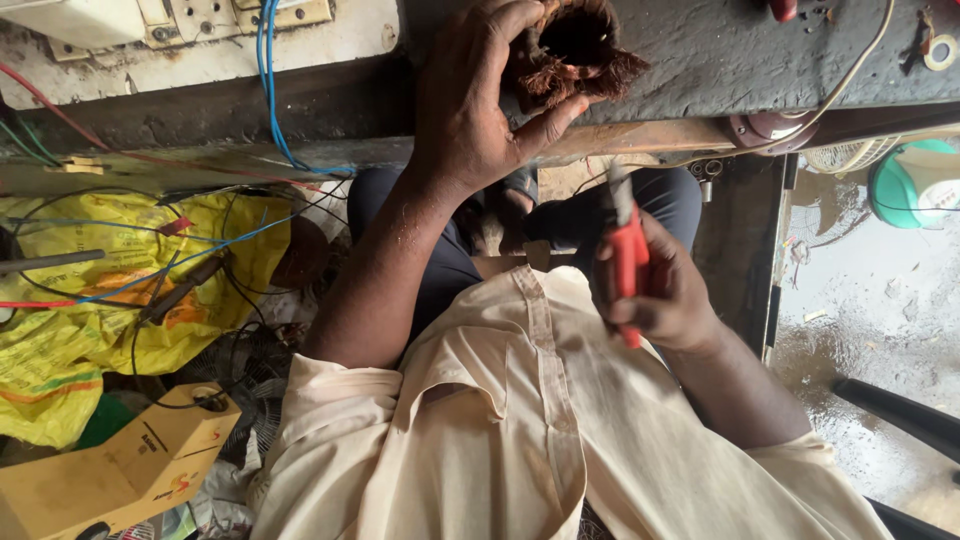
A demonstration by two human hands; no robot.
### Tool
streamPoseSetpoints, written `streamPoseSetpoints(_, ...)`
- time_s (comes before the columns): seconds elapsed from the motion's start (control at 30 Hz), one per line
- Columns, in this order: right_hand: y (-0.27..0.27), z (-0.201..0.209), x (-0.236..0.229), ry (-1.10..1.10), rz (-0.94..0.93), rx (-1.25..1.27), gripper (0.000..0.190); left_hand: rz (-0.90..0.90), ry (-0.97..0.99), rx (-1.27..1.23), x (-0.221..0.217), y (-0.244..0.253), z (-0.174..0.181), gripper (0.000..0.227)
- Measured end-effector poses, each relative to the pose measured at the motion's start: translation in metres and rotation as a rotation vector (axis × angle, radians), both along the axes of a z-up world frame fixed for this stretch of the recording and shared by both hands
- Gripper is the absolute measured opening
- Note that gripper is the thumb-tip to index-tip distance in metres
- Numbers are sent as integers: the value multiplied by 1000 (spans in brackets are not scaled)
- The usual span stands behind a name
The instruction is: The person holds a bundle of copper wire and uses red-handled pliers to repeatedly cut and separate strands. The person rotates the bundle and continues cutting small sections of wire throughout the clip.
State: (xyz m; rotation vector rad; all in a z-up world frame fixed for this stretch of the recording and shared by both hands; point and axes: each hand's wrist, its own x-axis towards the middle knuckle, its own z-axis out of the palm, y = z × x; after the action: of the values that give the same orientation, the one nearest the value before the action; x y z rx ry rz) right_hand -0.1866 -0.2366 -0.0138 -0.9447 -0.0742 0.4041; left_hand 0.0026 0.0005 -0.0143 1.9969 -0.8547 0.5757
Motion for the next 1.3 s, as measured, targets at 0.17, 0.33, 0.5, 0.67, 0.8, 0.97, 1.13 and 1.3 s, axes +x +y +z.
streamPoseSetpoints(0.17,5,2,7,238,120,300,77,-3,-51,-1,1,0,4,75)
streamPoseSetpoints(0.33,24,5,4,422,115,117,82,0,-51,22,3,-1,1,74)
streamPoseSetpoints(0.5,22,12,-2,260,93,152,76,-5,-65,18,2,-2,-4,76)
streamPoseSetpoints(0.67,7,27,0,143,51,-234,77,15,-43,35,0,0,-2,75)
streamPoseSetpoints(0.8,3,23,7,171,70,-485,69,-3,-18,32,-1,3,1,76)
streamPoseSetpoints(0.97,0,35,18,-13,35,-577,55,25,-56,27,-4,3,-1,78)
streamPoseSetpoints(1.13,-4,41,35,-44,37,-791,56,18,-69,23,-3,2,1,77)
streamPoseSetpoints(1.3,-4,49,44,-130,38,-938,52,27,-70,23,-4,3,-1,78)
